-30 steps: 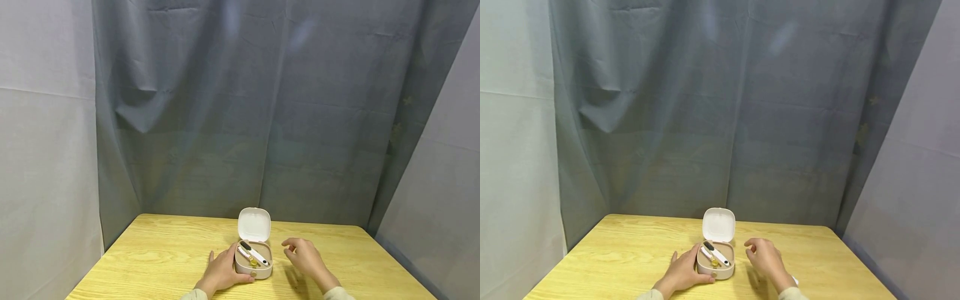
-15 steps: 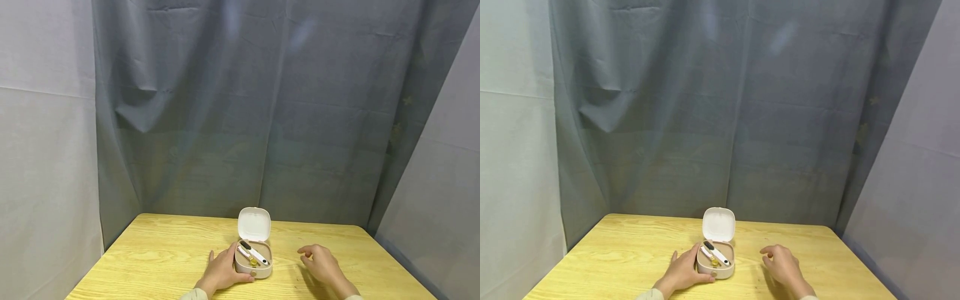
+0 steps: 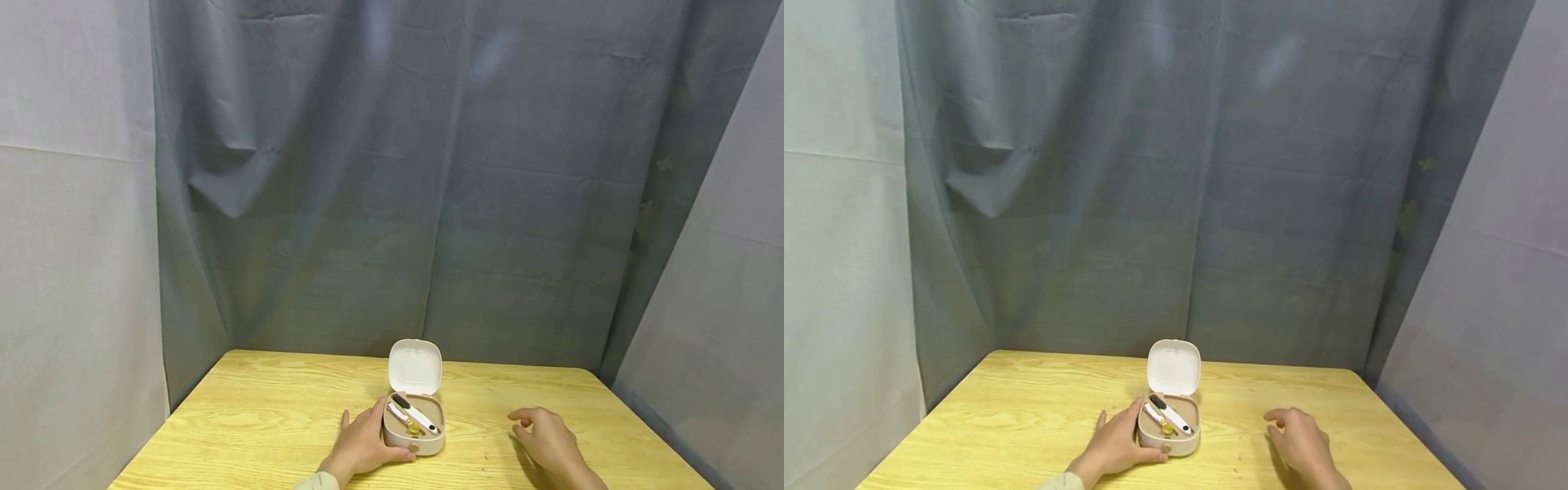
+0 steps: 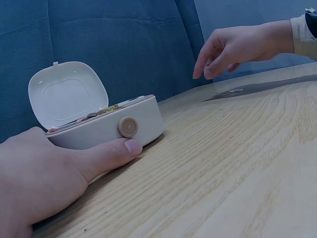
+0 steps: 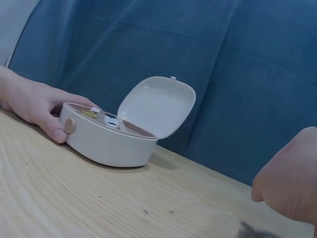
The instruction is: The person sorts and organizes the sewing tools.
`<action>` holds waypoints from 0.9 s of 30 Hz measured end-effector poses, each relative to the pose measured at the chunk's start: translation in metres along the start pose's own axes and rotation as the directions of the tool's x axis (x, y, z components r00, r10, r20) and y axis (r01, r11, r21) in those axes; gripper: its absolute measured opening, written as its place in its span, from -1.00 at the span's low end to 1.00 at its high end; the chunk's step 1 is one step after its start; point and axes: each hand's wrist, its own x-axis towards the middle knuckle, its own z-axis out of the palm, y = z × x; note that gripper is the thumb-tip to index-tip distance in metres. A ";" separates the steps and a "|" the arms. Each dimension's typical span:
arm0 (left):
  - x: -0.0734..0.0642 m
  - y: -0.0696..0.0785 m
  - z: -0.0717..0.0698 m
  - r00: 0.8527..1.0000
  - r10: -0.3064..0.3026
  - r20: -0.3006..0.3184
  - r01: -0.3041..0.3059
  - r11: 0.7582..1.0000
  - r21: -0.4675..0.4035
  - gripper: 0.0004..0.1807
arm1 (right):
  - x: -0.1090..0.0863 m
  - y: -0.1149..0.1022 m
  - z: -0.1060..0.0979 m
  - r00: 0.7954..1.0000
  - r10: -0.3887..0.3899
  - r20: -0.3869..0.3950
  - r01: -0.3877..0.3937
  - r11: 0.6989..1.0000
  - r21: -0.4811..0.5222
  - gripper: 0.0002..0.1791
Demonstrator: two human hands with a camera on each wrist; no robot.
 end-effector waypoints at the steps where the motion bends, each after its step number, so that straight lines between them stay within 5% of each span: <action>1: 0.000 0.000 0.000 1.000 -0.001 0.000 0.001 1.000 0.001 0.33 | -0.001 0.002 -0.001 1.000 0.013 0.005 -0.013 1.000 0.001 -0.76; 16: -0.001 0.003 -0.002 1.000 -0.001 -0.006 0.001 1.000 0.011 0.34 | -0.007 0.024 -0.021 0.971 0.171 0.168 -0.155 0.982 -0.107 -0.66; 27: -0.003 0.003 -0.002 1.000 0.009 -0.014 -0.009 1.000 0.012 0.35 | -0.010 0.028 -0.019 0.964 0.180 0.198 -0.144 0.973 -0.182 -0.73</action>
